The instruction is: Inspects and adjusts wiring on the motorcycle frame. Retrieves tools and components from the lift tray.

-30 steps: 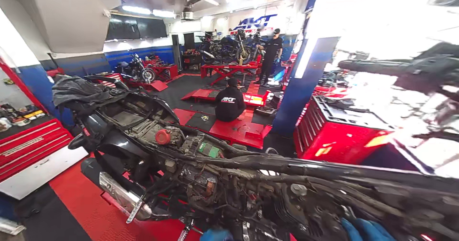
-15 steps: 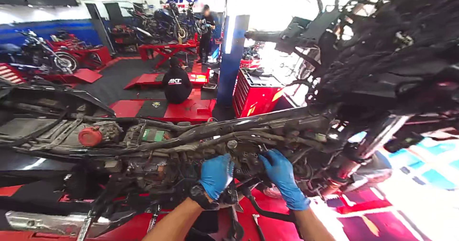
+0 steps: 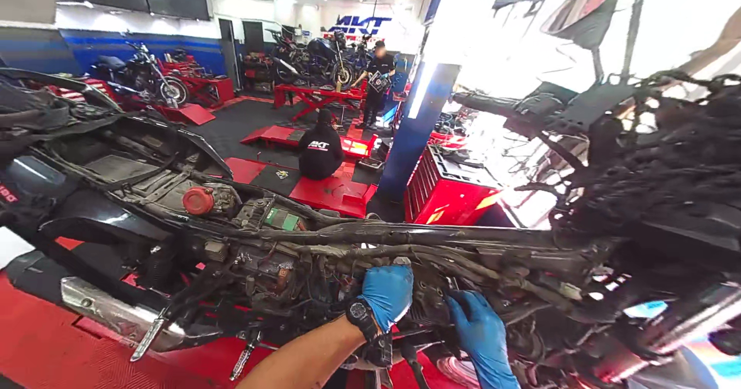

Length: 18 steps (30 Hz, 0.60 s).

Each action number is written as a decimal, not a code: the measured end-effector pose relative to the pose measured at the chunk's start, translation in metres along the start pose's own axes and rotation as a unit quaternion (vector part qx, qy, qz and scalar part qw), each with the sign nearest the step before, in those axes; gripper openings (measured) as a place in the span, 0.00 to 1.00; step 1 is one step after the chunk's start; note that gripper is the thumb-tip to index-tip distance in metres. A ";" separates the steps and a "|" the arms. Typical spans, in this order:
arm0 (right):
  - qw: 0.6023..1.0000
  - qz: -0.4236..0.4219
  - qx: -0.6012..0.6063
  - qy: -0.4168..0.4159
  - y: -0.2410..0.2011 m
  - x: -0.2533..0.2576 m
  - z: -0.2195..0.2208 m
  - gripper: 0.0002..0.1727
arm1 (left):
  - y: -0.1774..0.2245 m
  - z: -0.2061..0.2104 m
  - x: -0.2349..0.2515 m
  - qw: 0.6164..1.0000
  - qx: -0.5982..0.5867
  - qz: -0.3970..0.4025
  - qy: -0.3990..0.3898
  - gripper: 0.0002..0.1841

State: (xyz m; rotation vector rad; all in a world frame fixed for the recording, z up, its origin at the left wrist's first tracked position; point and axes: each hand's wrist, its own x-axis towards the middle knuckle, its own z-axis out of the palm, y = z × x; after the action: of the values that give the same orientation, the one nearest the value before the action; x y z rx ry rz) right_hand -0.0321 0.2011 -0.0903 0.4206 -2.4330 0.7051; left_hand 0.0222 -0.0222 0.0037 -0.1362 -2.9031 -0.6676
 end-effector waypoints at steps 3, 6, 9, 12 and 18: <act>0.999 0.024 0.018 0.017 -0.005 0.001 -0.001 0.20 | 0.003 0.000 0.003 1.000 -0.014 -0.020 -0.010 0.19; 0.999 0.032 -0.013 0.012 -0.014 0.001 0.000 0.19 | 0.002 0.001 0.006 0.999 -0.039 -0.034 -0.006 0.19; 1.000 0.023 0.000 -0.019 -0.010 -0.001 -0.003 0.19 | 0.002 0.000 0.005 0.999 -0.035 -0.029 -0.013 0.20; 0.999 0.012 0.024 -0.039 -0.007 -0.003 -0.010 0.17 | 0.005 -0.006 0.004 0.998 -0.035 -0.038 -0.044 0.21; 0.992 0.089 -0.026 -0.080 -0.021 0.004 -0.013 0.24 | 0.007 -0.011 0.007 0.996 -0.036 -0.056 -0.055 0.20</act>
State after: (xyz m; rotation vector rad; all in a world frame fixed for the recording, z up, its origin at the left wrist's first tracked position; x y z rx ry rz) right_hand -0.0206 0.1906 -0.0701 0.2490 -2.6593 0.7039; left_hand 0.0174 -0.0203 0.0178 -0.0203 -3.0103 -0.8094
